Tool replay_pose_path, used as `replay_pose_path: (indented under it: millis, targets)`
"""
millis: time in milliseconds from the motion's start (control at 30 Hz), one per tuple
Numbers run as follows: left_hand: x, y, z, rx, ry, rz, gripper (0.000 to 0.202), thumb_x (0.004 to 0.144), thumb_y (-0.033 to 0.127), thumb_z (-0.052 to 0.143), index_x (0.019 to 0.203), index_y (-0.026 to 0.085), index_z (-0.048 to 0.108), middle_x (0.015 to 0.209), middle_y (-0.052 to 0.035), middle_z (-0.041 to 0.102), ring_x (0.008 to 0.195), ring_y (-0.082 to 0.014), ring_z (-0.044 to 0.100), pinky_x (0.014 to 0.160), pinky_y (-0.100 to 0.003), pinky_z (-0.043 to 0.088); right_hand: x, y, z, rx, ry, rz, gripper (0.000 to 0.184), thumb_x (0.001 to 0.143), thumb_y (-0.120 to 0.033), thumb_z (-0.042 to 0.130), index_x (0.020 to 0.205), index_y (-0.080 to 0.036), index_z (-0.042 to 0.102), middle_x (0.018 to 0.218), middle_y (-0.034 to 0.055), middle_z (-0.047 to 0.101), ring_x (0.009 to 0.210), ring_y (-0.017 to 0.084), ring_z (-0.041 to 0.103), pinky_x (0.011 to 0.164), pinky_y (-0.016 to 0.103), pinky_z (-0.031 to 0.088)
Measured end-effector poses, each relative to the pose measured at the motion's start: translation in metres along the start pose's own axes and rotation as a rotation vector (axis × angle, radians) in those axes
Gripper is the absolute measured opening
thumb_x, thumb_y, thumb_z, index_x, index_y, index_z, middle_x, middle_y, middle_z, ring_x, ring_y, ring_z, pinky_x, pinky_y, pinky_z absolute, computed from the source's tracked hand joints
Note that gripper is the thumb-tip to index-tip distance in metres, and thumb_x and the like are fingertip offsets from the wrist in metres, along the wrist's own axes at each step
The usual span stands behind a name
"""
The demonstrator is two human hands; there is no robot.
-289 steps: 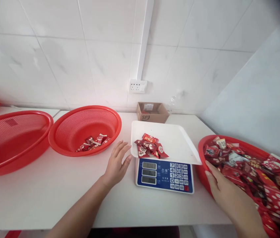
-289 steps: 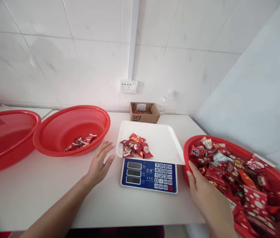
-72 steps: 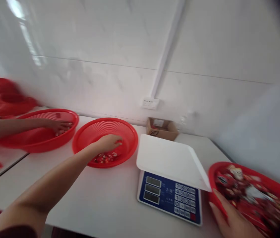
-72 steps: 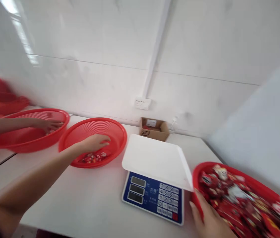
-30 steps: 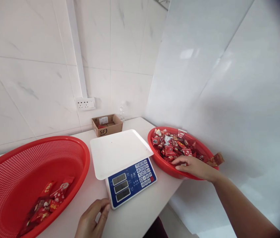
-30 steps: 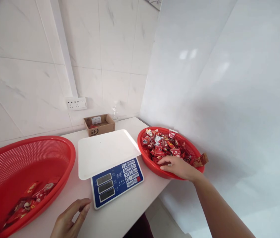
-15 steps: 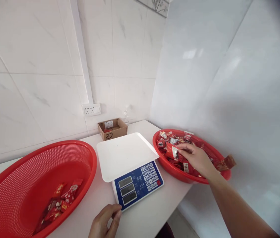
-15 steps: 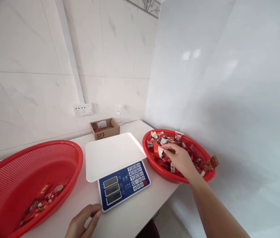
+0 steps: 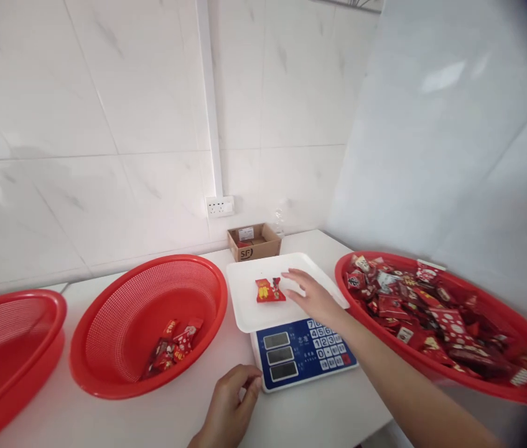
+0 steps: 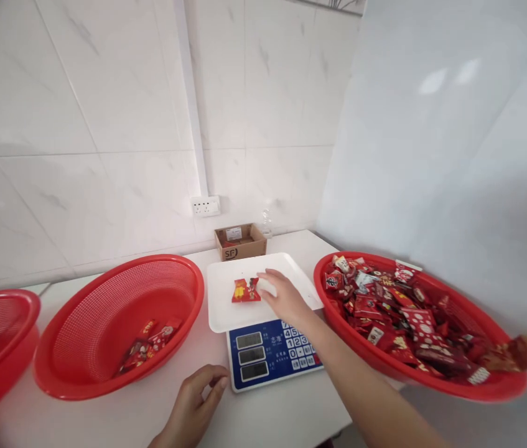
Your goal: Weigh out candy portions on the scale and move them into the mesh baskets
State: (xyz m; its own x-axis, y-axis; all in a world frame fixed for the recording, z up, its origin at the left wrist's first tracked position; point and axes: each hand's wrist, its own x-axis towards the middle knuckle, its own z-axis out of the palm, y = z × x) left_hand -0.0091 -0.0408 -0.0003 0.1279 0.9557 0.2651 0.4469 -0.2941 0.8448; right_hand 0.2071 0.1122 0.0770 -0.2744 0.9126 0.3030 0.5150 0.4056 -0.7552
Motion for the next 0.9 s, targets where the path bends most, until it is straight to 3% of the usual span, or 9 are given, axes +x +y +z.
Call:
replay_pose_path:
  millis: [100,233,367,467,567,667,800,900]
  targets:
    - [0.000,0.001,0.000,-0.003,0.004,-0.002,0.028,0.093,0.036,0.047,0.087,0.020,0.068,0.080,-0.0050,0.071,0.074,-0.0167,0.065,0.069,-0.024,0.052,-0.006,-0.002,0.024,-0.199,-0.176,-0.119,0.044,0.086,-0.036,0.051,0.127,-0.024,0.059,0.147,0.0085,0.041,0.139,0.029,0.028,0.112,0.054,0.024]
    - [0.000,0.003,-0.001,-0.003,0.001,-0.001,0.024,0.091,0.033,0.048,0.087,0.020,0.068,0.080,-0.0048,0.071,0.074,-0.0164,0.065,0.068,-0.024,0.051,-0.009,-0.013,0.035,-0.351,-0.295,-0.138,0.042,0.088,-0.035,0.049,0.127,-0.021,0.059,0.148,0.0093,0.040,0.141,0.033,0.021,0.112,0.056,0.023]
    - [0.002,0.005,-0.002,-0.004,0.003,0.011,0.023,0.091,0.031,0.048,0.086,0.020,0.068,0.080,-0.0043,0.070,0.074,-0.0162,0.066,0.068,-0.023,0.051,-0.007,-0.023,0.030,-0.416,-0.285,-0.163,0.041,0.089,-0.035,0.050,0.124,-0.017,0.061,0.135,0.0125,0.054,0.134,0.032,0.036,0.111,0.053,0.028]
    - [0.001,0.006,-0.002,0.003,-0.002,0.020,0.023,0.091,0.031,0.048,0.088,0.020,0.068,0.079,-0.0045,0.070,0.073,-0.0162,0.065,0.067,-0.023,0.051,-0.005,-0.027,0.030,-0.415,-0.169,-0.220,0.039,0.088,-0.033,0.050,0.124,-0.021,0.060,0.125,0.0126,0.059,0.122,0.030,0.049,0.104,0.050,0.037]
    - [0.001,0.005,-0.001,0.011,-0.006,0.016,0.026,0.092,0.033,0.047,0.088,0.020,0.069,0.079,-0.0051,0.070,0.073,-0.0164,0.065,0.067,-0.023,0.052,0.001,-0.028,0.035,-0.416,-0.117,-0.240,0.045,0.089,-0.036,0.050,0.131,-0.022,0.054,0.138,0.0126,0.049,0.132,0.031,0.038,0.107,0.053,0.032]
    - [0.000,0.002,0.000,0.014,-0.004,0.008,0.029,0.092,0.038,0.046,0.087,0.020,0.068,0.079,-0.0051,0.070,0.072,-0.0164,0.065,0.067,-0.024,0.052,0.007,-0.030,0.041,-0.408,-0.268,-0.162,0.055,0.089,-0.038,0.049,0.139,-0.016,0.045,0.149,0.0134,0.036,0.141,0.031,0.023,0.112,0.054,0.023]
    - [-0.001,-0.002,0.004,-0.019,0.049,0.007,0.034,0.091,0.047,0.048,0.088,0.021,0.070,0.078,-0.0047,0.070,0.073,-0.0170,0.065,0.067,-0.024,0.052,0.003,-0.035,0.036,-0.321,-0.392,-0.152,0.057,0.088,-0.039,0.050,0.141,-0.018,0.044,0.149,0.0108,0.037,0.140,0.026,0.027,0.114,0.046,0.024]
    - [-0.001,-0.002,0.004,-0.025,0.109,0.008,0.036,0.089,0.051,0.050,0.088,0.021,0.071,0.078,-0.0044,0.071,0.072,-0.0176,0.065,0.066,-0.024,0.053,-0.004,-0.033,0.014,-0.260,-0.369,-0.186,0.057,0.089,-0.047,0.046,0.139,-0.021,0.046,0.149,0.0087,0.037,0.139,0.023,0.031,0.113,0.040,0.028]
